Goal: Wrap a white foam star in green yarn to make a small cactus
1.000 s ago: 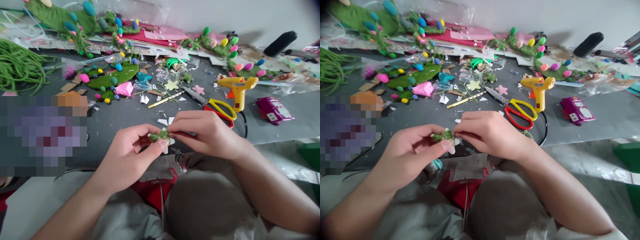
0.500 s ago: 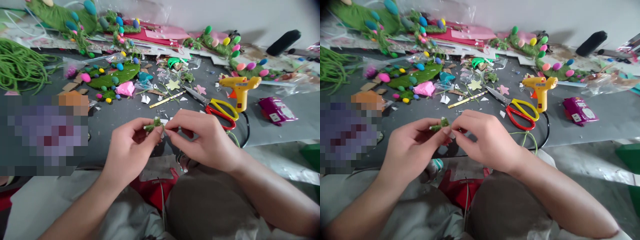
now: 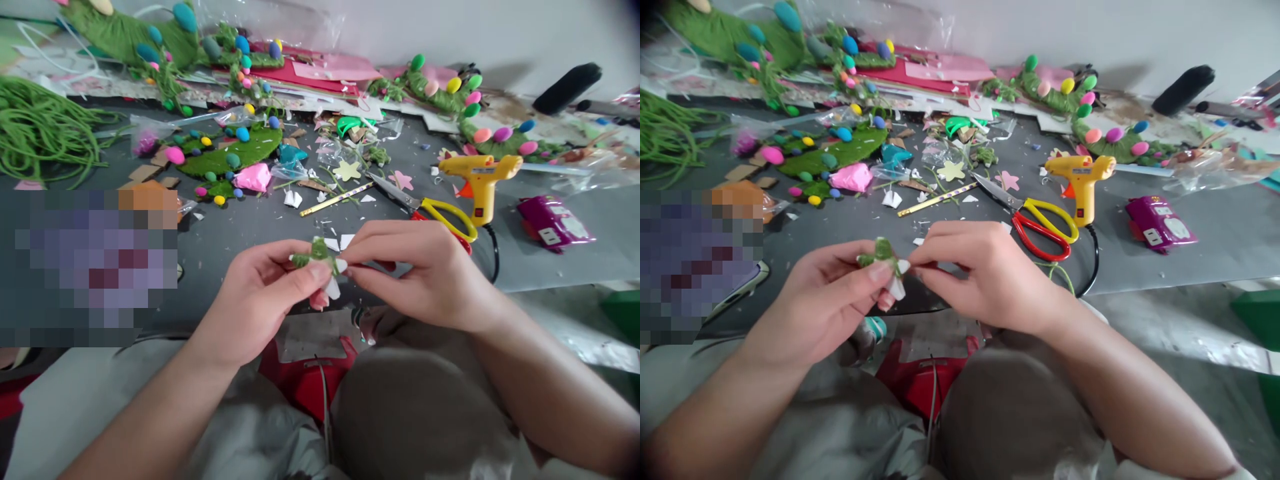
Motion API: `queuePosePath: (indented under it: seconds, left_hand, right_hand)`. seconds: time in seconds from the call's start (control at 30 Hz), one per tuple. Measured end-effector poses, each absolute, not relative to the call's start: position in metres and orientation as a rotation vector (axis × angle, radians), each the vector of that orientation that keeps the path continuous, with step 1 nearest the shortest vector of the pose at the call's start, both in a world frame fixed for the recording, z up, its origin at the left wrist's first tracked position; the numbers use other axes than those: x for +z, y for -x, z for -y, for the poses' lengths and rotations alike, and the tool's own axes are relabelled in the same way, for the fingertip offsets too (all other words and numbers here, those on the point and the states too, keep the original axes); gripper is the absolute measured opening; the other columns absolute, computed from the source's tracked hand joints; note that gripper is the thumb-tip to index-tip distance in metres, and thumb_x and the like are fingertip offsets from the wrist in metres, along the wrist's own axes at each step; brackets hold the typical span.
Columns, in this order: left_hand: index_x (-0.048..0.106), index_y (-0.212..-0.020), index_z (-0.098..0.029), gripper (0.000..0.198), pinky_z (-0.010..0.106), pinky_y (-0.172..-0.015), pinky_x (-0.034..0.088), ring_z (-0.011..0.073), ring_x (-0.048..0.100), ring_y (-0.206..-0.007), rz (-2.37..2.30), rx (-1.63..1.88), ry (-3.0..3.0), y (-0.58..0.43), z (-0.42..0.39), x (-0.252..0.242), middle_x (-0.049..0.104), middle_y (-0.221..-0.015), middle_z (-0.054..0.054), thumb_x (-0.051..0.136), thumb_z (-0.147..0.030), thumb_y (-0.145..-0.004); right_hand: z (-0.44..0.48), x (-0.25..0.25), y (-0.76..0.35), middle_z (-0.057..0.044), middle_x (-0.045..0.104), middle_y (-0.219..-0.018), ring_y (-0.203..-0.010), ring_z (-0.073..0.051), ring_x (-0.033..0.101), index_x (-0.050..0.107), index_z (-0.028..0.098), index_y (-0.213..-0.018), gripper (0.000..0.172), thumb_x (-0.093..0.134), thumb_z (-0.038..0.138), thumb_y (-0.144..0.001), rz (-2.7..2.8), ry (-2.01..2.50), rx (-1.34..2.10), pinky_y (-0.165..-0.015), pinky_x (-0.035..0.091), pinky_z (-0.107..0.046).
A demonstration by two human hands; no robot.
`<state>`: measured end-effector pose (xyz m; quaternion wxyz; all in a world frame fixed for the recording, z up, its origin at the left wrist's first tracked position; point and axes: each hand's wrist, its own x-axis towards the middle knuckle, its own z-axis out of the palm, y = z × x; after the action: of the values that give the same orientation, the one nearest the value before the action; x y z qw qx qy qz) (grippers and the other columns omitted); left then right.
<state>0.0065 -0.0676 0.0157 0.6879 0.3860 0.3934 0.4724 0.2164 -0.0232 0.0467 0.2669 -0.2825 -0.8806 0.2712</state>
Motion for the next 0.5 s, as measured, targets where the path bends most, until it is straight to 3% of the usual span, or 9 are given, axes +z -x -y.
queuePosePath:
  seconds: [0.1, 0.27, 0.5]
  left_hand:
    - [0.077, -0.086, -0.023, 0.003, 0.018, -0.057, 0.05, 0.0105, 0.063, -0.063, -1.091, 0.901, -1.175, -0.004, 0.071, 0.019, 0.07, -0.07, -0.002, 0.077, -0.026, -0.087]
    - [0.075, -0.087, -0.023, 0.006, 0.023, -0.055, 0.043, 0.012, 0.058, -0.061, -1.421, 0.773, -1.578, -0.011, 0.073, 0.018, 0.071, -0.071, -0.002, 0.072, -0.028, -0.087]
    - [0.077, -0.087, -0.023, 0.01, 0.023, -0.056, 0.047, 0.0131, 0.061, -0.061, -1.469, 0.929, -1.412, -0.015, 0.068, 0.012, 0.072, -0.072, -0.001, 0.076, -0.033, -0.085]
  right_hand:
    - [0.018, 0.046, -0.22, -0.006, 0.07, -0.088, -0.078, -0.014, 0.064, 0.074, 0.017, -0.098, 0.017, 0.057, 0.015, -0.098, 2.474, 0.744, 0.755, -0.069, 0.048, -0.027]
    - [0.026, 0.046, -0.214, -0.008, 0.067, -0.086, -0.078, -0.017, 0.061, 0.075, 0.012, -0.093, 0.021, 0.054, 0.01, -0.094, 2.628, 0.994, 0.503, -0.068, 0.043, -0.03]
    - [0.032, 0.046, -0.203, 0.002, 0.064, -0.073, -0.063, -0.008, 0.054, 0.072, 0.016, -0.084, 0.012, 0.064, 0.009, -0.088, 2.303, 1.133, 0.822, -0.062, 0.042, -0.022]
